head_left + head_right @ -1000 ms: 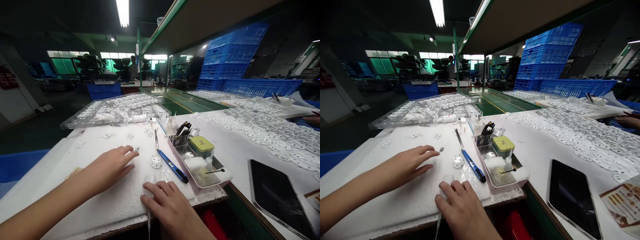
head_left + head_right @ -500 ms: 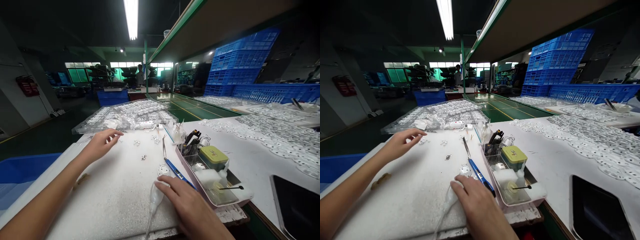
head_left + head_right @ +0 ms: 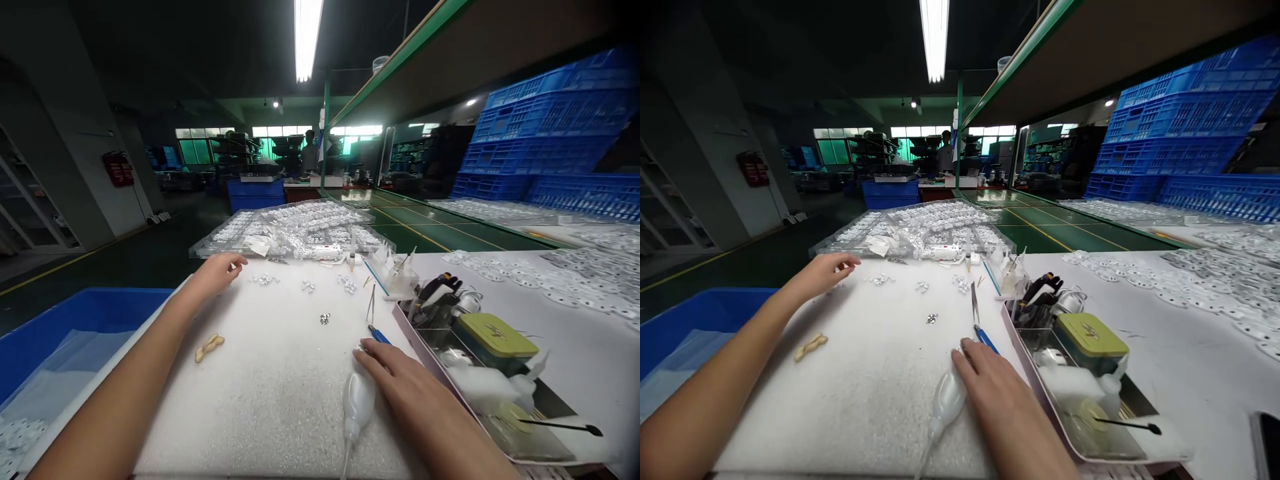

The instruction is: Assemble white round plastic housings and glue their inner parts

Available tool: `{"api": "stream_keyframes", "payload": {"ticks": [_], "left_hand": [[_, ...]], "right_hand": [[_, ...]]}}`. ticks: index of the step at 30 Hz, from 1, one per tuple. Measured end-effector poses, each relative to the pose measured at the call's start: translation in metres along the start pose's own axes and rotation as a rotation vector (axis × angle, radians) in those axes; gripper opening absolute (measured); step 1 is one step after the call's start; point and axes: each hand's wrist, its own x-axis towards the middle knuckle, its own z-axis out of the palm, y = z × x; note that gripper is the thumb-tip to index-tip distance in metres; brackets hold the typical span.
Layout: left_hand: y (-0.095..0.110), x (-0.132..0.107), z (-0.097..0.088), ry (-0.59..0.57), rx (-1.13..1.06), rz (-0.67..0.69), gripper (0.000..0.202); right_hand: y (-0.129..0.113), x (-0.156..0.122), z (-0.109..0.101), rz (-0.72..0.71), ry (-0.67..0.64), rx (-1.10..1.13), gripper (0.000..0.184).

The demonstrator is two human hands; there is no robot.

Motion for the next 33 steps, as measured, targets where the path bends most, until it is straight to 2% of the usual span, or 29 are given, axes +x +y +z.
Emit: {"api": "stream_keyframes", "payload": {"ticks": [3,6,10,16,19,22,25,29,33], "left_hand": [[-0.020,-0.001,-0.016,0.031,0.058,-0.106,0.025],[-0.035,0.000,-0.020,-0.003,0.096,-0.173,0.024],[-0.043,0.004,-0.007,-0.120,0.104,-0.173,0.023],[-0.034,0.004,0.007,-0.203,0.114,-0.195,0.023],[-0.028,0.002,0.008,-0.202,0.117,-0.214,0.023],[-0.024,0.001,0.008,-0.199,0.114,-0.230,0.023],[-0.023,0.000,0.008,-0.195,0.105,-0.231,0.024],[-0.029,0.001,0.005,-0.197,0.094,-0.251,0.027],[-0.037,0.002,0.004,-0.233,0.086,-0.257,0.027]], "right_hand": [[0.003,0.007,-0.004,0.044,-0.036,0.055,0.056],[0.004,0.022,-0.008,0.055,-0.125,0.107,0.049],[0.002,0.037,-0.015,0.083,-0.213,0.170,0.045],[-0.001,0.038,-0.033,-0.047,-0.100,0.092,0.047],[0.006,0.037,-0.021,-0.059,-0.111,-0.001,0.044],[0.013,0.038,-0.002,0.019,-0.169,-0.061,0.047],[0.016,0.038,0.003,0.064,-0.207,-0.034,0.048],[0.009,0.046,-0.017,0.064,-0.170,0.094,0.057],[-0.015,0.078,-0.049,0.009,-0.240,0.269,0.059]]}}
